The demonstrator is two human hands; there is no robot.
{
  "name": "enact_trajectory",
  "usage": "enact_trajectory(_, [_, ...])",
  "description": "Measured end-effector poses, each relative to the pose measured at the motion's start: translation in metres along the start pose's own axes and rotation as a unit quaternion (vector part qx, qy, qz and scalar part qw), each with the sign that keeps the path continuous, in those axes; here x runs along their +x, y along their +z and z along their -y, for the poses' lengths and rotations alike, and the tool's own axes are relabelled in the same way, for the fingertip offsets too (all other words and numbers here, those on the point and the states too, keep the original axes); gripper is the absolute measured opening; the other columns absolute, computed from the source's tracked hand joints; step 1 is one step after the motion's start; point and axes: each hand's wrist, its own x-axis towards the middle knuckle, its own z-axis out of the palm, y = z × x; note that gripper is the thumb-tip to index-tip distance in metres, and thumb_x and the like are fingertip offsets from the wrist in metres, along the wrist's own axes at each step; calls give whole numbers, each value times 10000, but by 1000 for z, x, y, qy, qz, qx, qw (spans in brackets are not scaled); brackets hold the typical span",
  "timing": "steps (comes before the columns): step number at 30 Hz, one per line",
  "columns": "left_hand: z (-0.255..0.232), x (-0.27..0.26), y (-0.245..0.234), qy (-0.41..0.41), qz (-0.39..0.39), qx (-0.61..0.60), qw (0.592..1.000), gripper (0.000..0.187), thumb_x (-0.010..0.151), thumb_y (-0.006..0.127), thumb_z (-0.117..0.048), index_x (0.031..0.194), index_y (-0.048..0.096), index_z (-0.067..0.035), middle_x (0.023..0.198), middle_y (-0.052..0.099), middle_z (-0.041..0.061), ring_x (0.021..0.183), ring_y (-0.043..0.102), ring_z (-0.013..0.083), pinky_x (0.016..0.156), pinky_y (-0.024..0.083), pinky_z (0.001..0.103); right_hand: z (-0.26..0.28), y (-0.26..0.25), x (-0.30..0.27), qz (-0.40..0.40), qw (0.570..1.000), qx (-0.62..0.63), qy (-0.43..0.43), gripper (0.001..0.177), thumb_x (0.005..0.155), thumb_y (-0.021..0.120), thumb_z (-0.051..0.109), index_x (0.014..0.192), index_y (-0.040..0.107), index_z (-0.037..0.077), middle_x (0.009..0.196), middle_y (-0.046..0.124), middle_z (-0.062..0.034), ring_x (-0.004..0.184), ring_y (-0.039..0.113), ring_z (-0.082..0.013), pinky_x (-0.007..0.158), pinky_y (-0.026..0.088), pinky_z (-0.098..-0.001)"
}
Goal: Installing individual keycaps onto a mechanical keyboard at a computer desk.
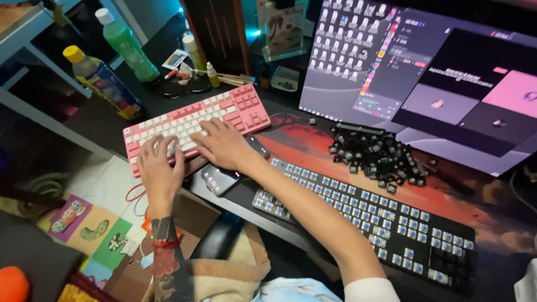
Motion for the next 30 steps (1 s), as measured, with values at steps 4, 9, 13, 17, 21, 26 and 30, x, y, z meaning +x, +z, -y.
enact_trajectory(4, [-4, 1, -2, -15, 20, -5, 1000, 404, 1201, 680, -352, 1598, 715, -286, 1638, 586, 92, 1683, 465, 357, 1420, 329, 631, 4, -1, -3, -1, 1000, -15, 11, 480, 1244, 504, 619, 1571, 749, 368, 1645, 614, -106, 1616, 558, -408, 1303, 509, -613])
enact_trajectory(9, [2, 0, 7, 0, -9, -7, 1000, 395, 1166, 702, -275, 1559, 743, -253, 1653, 564, 104, 1649, 451, 357, 1390, 333, 622, 9, -17, -7, 53, 997, 34, 39, 542, 1265, 484, 604, 1712, 629, 335, 1798, 510, -212, 1718, 480, -516, 1387, 456, -658])
enact_trajectory(13, [0, 0, -4, -18, -14, -13, 1000, 414, 1162, 665, -238, 1567, 751, -218, 1718, 530, 125, 1676, 418, 395, 1396, 303, 655, 2, -12, -2, 63, 996, 45, 39, 563, 1282, 444, 598, 1739, 584, 301, 1786, 534, -229, 1748, 457, -517, 1413, 420, -653])
enact_trajectory(17, [15, -2, -6, -43, -13, -6, 999, 474, 1106, 673, -221, 1572, 741, -272, 1619, 565, 99, 1600, 475, 382, 1343, 355, 634, 3, -24, 2, 64, 998, 2, 20, 509, 1273, 442, 607, 1652, 644, 334, 1728, 579, -168, 1707, 487, -477, 1389, 440, -627])
enact_trajectory(21, [15, -5, -34, -29, 32, -20, 999, 431, 1090, 707, -219, 1501, 796, -312, 1561, 649, 84, 1519, 588, 402, 1267, 461, 633, 9, -35, 2, 28, 999, 28, 20, 434, 1274, 476, 554, 1484, 774, 318, 1657, 578, -165, 1661, 522, -508, 1338, 498, -629])
enact_trajectory(26, [24, -6, -35, -49, 52, -9, 997, 341, 1119, 686, -290, 1425, 818, -363, 1542, 684, 8, 1505, 639, 332, 1246, 494, 579, -6, 37, 28, -23, 1000, -9, 17, 396, 1171, 703, 389, 1545, 642, 274, 1586, 601, -136, 1588, 581, -434, 1277, 546, -590])
enact_trajectory(30, [21, -7, -35, -37, 51, -3, 998, 310, 1129, 698, -243, 1389, 855, -308, 1561, 695, 49, 1512, 636, 360, 1239, 501, 571, 6, 25, 28, -36, 999, 15, 16, 401, 1187, 684, 453, 1475, 688, 174, 1546, 643, -147, 1546, 628, -437, 1231, 552, -601])
